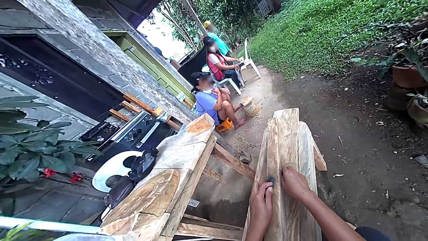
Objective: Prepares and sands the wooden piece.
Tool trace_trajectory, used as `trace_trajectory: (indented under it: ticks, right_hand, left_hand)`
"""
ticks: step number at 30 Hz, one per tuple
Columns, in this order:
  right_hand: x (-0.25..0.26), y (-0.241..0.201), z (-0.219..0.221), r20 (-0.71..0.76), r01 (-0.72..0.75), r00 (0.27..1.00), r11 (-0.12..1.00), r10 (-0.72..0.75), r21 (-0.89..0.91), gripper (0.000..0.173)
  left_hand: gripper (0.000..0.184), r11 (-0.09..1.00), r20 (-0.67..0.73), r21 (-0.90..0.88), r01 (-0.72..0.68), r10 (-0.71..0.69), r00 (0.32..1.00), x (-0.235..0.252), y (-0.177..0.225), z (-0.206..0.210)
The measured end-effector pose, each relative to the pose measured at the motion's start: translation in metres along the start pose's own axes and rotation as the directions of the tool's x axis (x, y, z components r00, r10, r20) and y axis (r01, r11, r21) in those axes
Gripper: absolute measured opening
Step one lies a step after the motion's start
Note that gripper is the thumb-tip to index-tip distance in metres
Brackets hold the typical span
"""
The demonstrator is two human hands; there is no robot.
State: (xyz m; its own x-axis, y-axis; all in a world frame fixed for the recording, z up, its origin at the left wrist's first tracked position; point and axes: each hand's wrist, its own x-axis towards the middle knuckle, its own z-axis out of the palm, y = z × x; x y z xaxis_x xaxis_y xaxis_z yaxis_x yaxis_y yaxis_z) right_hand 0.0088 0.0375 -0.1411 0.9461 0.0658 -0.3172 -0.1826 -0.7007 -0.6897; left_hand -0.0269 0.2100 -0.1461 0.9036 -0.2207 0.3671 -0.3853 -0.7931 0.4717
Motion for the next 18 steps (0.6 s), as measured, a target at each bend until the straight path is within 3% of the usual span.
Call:
trace_trajectory:
  ticks: [5,10,18]
  right_hand:
    - [-0.001,0.000,0.000,0.005,-0.004,1.000,1.000,0.004,-0.005,0.037]
    - [-0.001,0.002,-0.001,0.003,0.005,1.000,1.000,-0.005,-0.005,0.036]
    - [-0.002,0.002,-0.001,0.008,0.012,1.000,1.000,-0.012,-0.012,0.036]
  left_hand:
    - [0.026,0.924,-0.047,-0.366,0.113,-0.140,0.989,0.005,-0.011,0.011]
    - [0.021,0.891,-0.048,-0.430,0.144,-0.182,0.982,0.006,-0.012,0.013]
    - [0.020,0.813,0.141,-0.517,0.269,-0.229,0.963,0.010,-0.015,-0.005]
